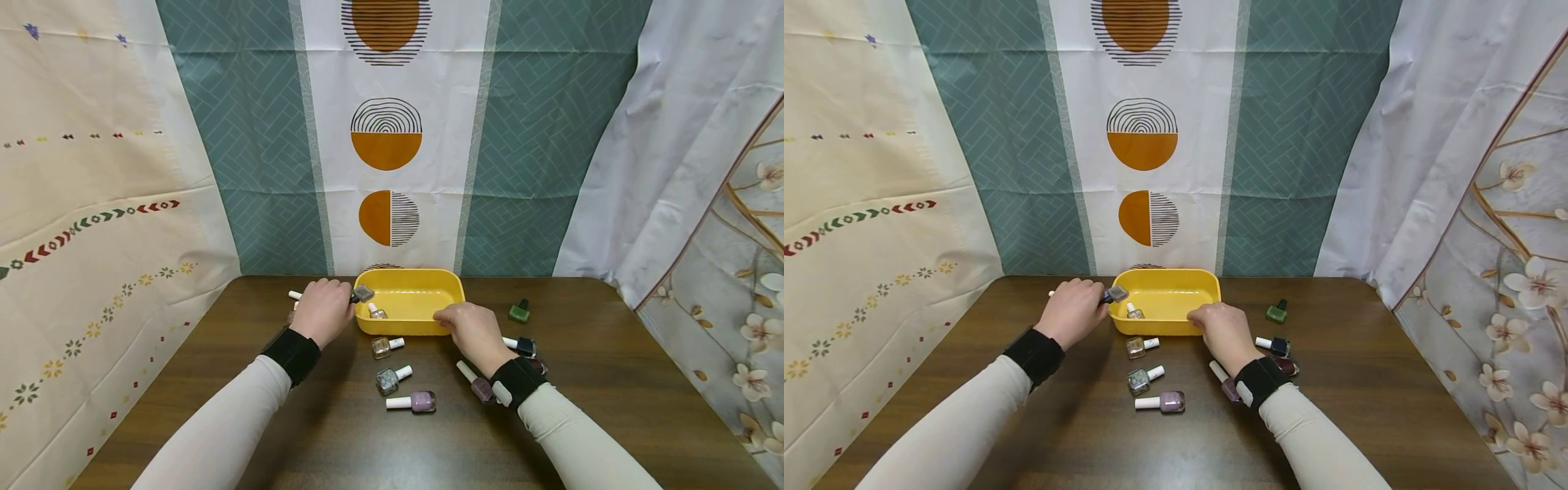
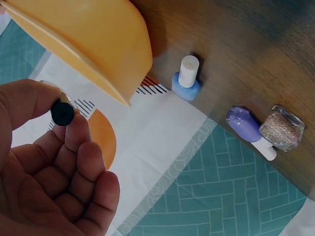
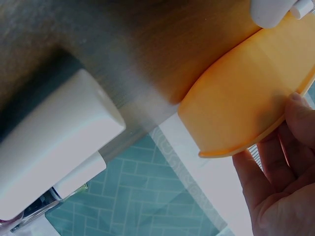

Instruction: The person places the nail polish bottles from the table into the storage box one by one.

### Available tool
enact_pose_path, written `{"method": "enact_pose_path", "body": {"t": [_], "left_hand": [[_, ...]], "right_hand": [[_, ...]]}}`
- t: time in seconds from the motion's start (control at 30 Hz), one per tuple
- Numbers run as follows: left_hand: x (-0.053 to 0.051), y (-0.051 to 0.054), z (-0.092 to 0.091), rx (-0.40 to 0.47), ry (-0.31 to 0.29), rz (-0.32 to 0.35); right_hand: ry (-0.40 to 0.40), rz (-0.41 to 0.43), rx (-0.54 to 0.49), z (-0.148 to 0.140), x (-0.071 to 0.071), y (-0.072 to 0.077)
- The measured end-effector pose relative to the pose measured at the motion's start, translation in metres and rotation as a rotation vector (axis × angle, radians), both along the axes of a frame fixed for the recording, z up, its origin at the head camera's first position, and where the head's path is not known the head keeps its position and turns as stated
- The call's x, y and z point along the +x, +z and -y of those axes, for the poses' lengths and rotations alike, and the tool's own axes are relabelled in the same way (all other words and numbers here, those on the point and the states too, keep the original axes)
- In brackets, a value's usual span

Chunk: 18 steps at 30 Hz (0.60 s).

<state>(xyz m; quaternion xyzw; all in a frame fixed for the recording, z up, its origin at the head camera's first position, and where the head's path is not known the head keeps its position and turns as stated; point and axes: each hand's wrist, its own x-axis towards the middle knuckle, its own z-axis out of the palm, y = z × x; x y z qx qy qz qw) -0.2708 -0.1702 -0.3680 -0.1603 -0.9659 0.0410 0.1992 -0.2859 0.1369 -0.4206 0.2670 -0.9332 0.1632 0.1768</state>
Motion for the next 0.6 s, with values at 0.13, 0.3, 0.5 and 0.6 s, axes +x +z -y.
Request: {"method": "enact_pose_path", "body": {"t": [0.13, 0.3, 0.5, 0.6], "left_hand": [[-0.002, 0.001, -0.004, -0.004, 0.002, 0.023], [-0.005, 0.002, -0.009, -0.010, -0.002, 0.025], [-0.011, 0.000, -0.012, -0.016, -0.006, 0.026], [-0.015, -0.002, -0.014, -0.014, -0.006, 0.039]], "right_hand": [[0.004, 0.001, 0.000, -0.001, -0.001, 0.000], [0.006, -0.004, 0.003, -0.001, -0.002, -0.001], [0.001, 0.008, -0.004, 0.000, 0.000, 0.000], [-0.004, 0.017, -0.006, 0.000, 0.000, 0.001]]}}
